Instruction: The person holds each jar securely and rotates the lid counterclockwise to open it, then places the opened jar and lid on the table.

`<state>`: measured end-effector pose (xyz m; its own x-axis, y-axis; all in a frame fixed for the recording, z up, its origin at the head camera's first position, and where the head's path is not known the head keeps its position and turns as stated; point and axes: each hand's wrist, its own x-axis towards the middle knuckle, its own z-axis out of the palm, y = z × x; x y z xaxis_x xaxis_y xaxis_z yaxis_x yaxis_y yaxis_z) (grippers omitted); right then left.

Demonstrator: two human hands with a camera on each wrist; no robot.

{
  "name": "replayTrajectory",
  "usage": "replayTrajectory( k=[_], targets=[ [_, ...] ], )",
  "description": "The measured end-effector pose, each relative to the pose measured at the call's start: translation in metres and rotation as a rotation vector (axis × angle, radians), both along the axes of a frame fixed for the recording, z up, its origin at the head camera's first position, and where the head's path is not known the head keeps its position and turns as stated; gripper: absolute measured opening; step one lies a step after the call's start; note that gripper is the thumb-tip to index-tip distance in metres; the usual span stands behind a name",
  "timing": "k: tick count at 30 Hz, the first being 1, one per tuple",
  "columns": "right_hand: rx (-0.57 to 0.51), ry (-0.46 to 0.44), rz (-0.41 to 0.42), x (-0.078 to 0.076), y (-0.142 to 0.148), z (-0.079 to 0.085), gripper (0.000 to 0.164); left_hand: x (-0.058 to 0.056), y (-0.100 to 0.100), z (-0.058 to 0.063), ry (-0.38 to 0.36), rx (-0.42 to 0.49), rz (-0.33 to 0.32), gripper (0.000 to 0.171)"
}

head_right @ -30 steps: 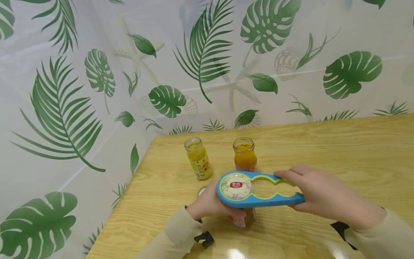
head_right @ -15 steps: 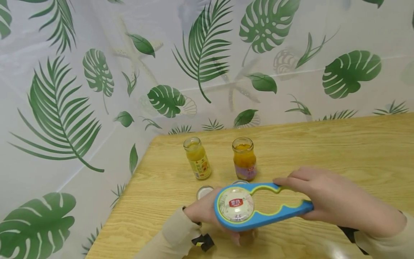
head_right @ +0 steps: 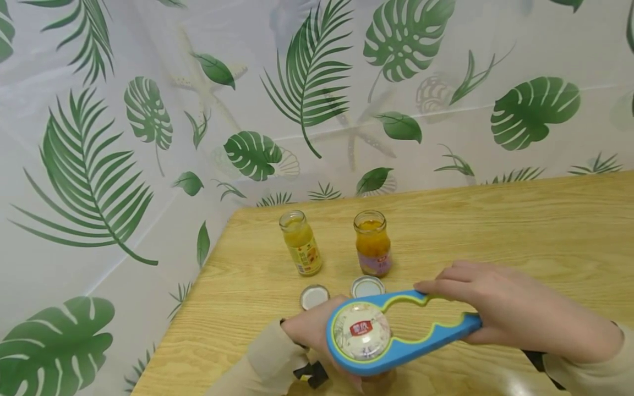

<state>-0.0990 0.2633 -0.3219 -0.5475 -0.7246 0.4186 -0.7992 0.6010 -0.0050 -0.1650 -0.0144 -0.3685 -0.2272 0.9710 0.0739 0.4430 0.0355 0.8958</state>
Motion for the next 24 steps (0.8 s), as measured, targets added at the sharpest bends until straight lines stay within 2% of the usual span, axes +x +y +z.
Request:
replayTrajectory(
  k=[4,8,11,15,20,24],
  targets=[
    [0.003,-0.029,-0.013,0.000,0.001,0.000,0.068,0.002,-0.001,0.004,-0.009,0.001,-0.001,0.073],
    [-0.009,-0.052,-0.032,0.001,0.002,0.000,0.070,0.010,-0.001,0.021,-0.016,0.007,0.000,0.076],
    [-0.002,-0.056,-0.063,0.001,0.003,0.000,0.070,0.014,-0.001,0.031,-0.053,0.031,-0.005,0.077],
    [0.015,-0.056,-0.075,0.000,0.003,0.000,0.069,0.014,-0.001,0.028,-0.091,0.048,-0.003,0.077],
    [0.014,-0.064,-0.054,-0.001,0.003,0.000,0.070,0.011,-0.001,0.022,-0.066,0.038,0.028,0.074],
    [0.017,-0.077,-0.056,-0.002,0.004,-0.002,0.068,0.010,-0.001,0.021,-0.079,0.040,0.041,0.072]
  ],
)
